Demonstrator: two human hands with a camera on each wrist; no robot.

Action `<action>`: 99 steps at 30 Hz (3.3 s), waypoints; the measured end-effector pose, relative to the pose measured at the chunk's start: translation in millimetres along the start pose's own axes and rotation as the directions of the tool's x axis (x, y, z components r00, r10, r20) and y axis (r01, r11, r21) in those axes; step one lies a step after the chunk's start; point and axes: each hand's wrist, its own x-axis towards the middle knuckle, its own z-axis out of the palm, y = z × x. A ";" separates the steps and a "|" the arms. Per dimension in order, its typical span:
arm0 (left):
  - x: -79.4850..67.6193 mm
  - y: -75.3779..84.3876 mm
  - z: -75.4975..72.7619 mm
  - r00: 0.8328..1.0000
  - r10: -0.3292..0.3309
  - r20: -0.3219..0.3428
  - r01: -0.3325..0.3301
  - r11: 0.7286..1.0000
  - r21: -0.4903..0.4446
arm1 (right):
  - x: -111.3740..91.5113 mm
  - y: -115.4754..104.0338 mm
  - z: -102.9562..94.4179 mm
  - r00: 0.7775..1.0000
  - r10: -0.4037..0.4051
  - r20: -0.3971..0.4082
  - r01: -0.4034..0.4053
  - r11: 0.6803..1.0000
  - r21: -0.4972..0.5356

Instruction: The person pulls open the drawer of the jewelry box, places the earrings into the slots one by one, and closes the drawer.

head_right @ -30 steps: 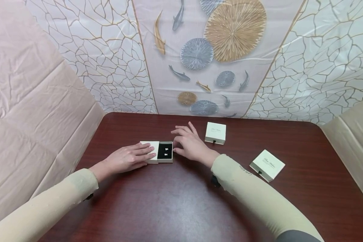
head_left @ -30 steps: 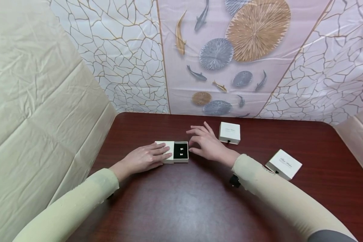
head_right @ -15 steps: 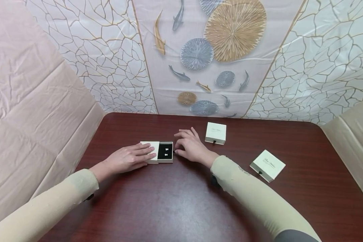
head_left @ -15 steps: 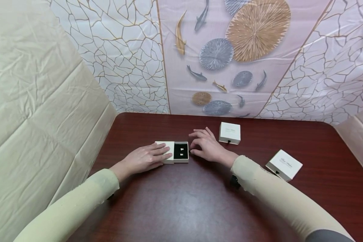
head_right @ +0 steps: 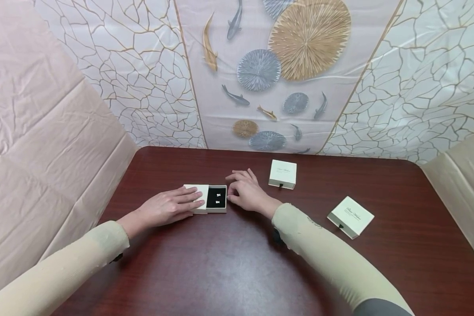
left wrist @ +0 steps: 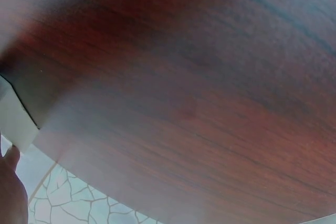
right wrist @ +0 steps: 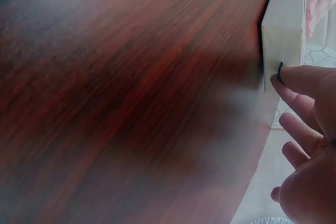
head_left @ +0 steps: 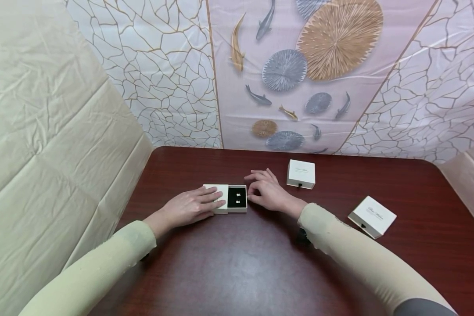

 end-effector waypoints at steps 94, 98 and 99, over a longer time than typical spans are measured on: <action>3.1 -2.5 -12.0 0.999 -0.013 0.043 0.012 1.000 0.025 | -1.1 -10.5 -28.5 0.999 -0.021 0.027 0.022 0.999 -0.043; 7.0 -1.6 -19.5 0.996 -0.050 0.079 0.047 0.998 0.035 | -13.5 1.0 -49.7 1.000 0.008 0.015 -0.007 0.998 -0.058; 8.2 -1.2 -21.8 0.995 -0.060 0.084 0.056 0.998 0.038 | -16.3 3.5 -54.6 1.000 0.017 0.013 -0.016 0.998 -0.062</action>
